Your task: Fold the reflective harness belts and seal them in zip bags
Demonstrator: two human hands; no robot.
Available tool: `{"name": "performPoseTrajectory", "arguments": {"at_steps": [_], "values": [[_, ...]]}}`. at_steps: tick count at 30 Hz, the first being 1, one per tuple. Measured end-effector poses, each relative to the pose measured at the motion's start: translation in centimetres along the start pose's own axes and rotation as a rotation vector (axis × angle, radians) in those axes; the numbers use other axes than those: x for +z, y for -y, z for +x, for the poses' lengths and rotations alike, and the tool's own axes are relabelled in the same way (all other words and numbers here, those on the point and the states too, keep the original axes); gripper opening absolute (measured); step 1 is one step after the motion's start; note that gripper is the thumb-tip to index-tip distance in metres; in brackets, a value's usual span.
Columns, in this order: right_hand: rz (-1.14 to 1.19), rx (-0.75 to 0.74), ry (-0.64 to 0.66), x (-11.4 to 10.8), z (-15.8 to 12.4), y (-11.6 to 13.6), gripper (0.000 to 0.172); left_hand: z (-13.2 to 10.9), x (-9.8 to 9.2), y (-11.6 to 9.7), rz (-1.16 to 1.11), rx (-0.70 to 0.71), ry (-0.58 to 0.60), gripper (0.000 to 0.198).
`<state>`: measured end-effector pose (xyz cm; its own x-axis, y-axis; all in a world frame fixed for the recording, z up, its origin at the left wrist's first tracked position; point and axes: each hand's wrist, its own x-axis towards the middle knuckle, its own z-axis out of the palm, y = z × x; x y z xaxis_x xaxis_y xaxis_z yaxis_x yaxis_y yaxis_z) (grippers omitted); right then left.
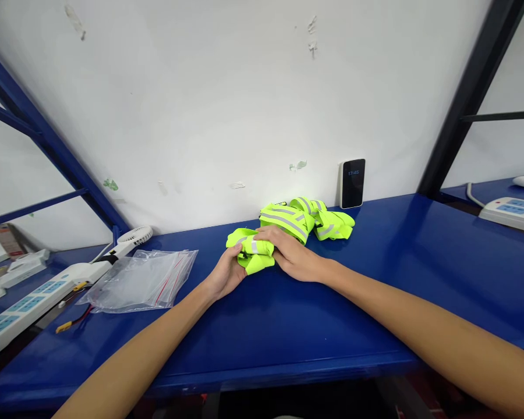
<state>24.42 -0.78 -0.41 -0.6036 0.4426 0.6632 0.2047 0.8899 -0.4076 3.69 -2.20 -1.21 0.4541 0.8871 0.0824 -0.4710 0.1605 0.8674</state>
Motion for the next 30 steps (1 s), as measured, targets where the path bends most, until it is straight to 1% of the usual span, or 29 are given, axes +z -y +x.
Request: {"name": "performPoseTrajectory", "arguments": {"at_steps": [2,3,4,8,9,11,13,15,16,20,22,25,30], "values": [[0.081,0.062,0.058,-0.1,-0.1,0.6,0.055,0.2,-0.2,-0.1,0.02,0.04,0.004,0.047],[0.143,0.115,0.059,0.0,-0.1,0.8,0.059,0.2,-0.3,-0.1,0.034,0.053,-0.002,0.048],[0.212,0.187,0.028,0.2,-0.1,1.0,0.062,0.2,-0.4,-0.1,0.05,0.059,-0.015,0.05],[0.423,0.571,-0.239,1.4,0.3,1.0,0.071,0.3,-0.6,-0.2,0.097,0.029,-0.049,0.052],[0.475,0.64,-0.263,1.6,0.5,1.0,0.072,0.3,-0.6,-0.2,0.103,0.028,-0.051,0.05],[0.636,0.715,-0.219,1.8,0.7,0.9,0.071,0.3,-0.6,-0.2,0.114,0.036,-0.06,0.049],[0.805,0.746,-0.156,1.7,0.8,1.0,0.07,0.2,-0.6,-0.3,0.127,0.034,-0.074,0.049],[0.868,0.753,-0.125,1.4,0.8,1.2,0.072,0.2,-0.8,-0.4,0.138,0.024,-0.082,0.051],[0.834,0.739,-0.12,1.3,0.8,1.3,0.072,0.2,-0.9,-0.5,0.138,0.02,-0.083,0.052],[0.464,0.567,-0.124,1.2,0.5,1.7,0.067,0.4,-1.4,-0.7,0.129,-0.017,-0.08,0.067],[0.345,0.49,-0.097,1.3,0.4,1.8,0.061,0.4,-1.6,-0.7,0.145,-0.036,-0.089,0.07],[0.286,0.433,-0.066,1.5,0.4,1.7,0.051,0.4,-1.6,-0.7,0.163,-0.034,-0.083,0.064],[0.144,0.349,-0.168,1.2,0.3,1.2,0.047,0.0,-0.8,-0.7,0.101,-0.024,-0.018,0.057]]}}
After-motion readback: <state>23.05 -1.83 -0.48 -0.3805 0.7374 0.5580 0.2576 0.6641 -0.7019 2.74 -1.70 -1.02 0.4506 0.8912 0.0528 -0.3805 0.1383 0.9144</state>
